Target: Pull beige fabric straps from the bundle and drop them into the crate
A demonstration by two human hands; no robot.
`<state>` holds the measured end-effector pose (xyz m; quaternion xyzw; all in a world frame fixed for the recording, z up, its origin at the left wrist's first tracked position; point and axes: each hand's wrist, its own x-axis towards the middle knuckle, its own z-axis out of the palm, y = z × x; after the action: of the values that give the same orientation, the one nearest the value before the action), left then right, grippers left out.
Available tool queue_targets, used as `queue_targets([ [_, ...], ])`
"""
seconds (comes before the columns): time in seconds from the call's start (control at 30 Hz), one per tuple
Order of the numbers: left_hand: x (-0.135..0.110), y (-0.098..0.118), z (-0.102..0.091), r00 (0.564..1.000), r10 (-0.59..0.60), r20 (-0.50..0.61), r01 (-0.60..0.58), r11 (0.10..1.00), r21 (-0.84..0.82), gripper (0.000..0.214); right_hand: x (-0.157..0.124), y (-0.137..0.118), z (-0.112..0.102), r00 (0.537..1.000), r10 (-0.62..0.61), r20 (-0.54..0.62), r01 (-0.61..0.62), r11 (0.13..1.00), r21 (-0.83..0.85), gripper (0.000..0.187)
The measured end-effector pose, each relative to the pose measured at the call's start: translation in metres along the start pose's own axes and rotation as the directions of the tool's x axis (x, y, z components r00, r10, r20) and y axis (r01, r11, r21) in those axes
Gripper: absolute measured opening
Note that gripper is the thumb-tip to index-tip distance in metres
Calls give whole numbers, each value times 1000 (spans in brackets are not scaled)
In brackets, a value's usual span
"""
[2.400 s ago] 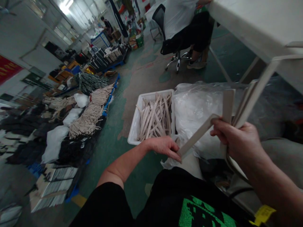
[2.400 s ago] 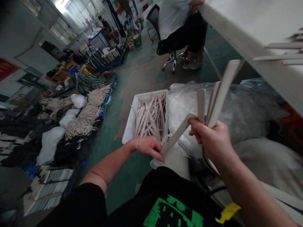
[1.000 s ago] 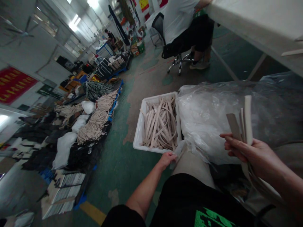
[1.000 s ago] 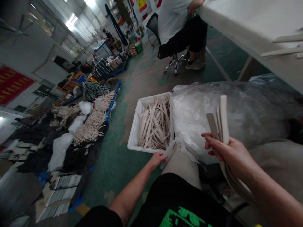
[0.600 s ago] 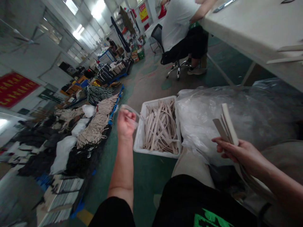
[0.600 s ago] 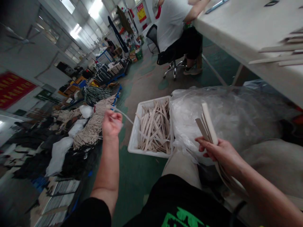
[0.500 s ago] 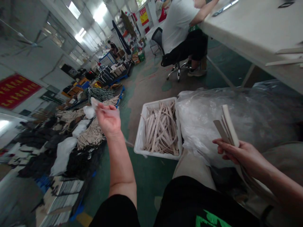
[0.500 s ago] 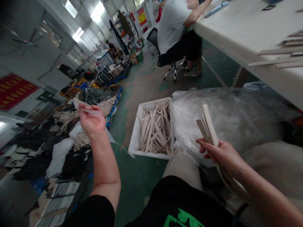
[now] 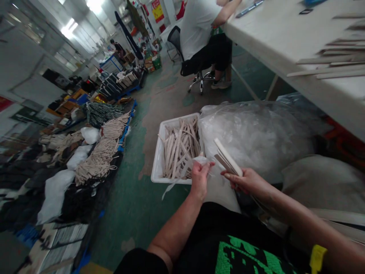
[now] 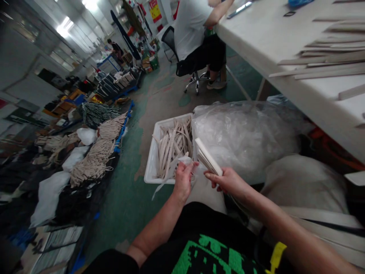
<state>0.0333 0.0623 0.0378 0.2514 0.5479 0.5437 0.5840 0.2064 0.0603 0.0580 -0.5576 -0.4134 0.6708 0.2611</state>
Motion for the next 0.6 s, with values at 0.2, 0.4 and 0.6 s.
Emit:
queue_targets([
  [0.2, -4, 2, 11, 998, 37, 46, -41, 996, 78, 30, 4, 3, 1, 997, -24, -67, 22, 999, -35, 56],
  [0.4, -4, 1, 17, 997, -40, 58, 42, 999, -34, 39, 3, 1, 1, 999, -6, -43, 1, 994, -112, 33],
  [0.6, -8, 1, 9, 988, -91, 125, 96, 994, -41, 44, 1, -1, -2, 998, -40, -45, 35, 994, -108, 34],
])
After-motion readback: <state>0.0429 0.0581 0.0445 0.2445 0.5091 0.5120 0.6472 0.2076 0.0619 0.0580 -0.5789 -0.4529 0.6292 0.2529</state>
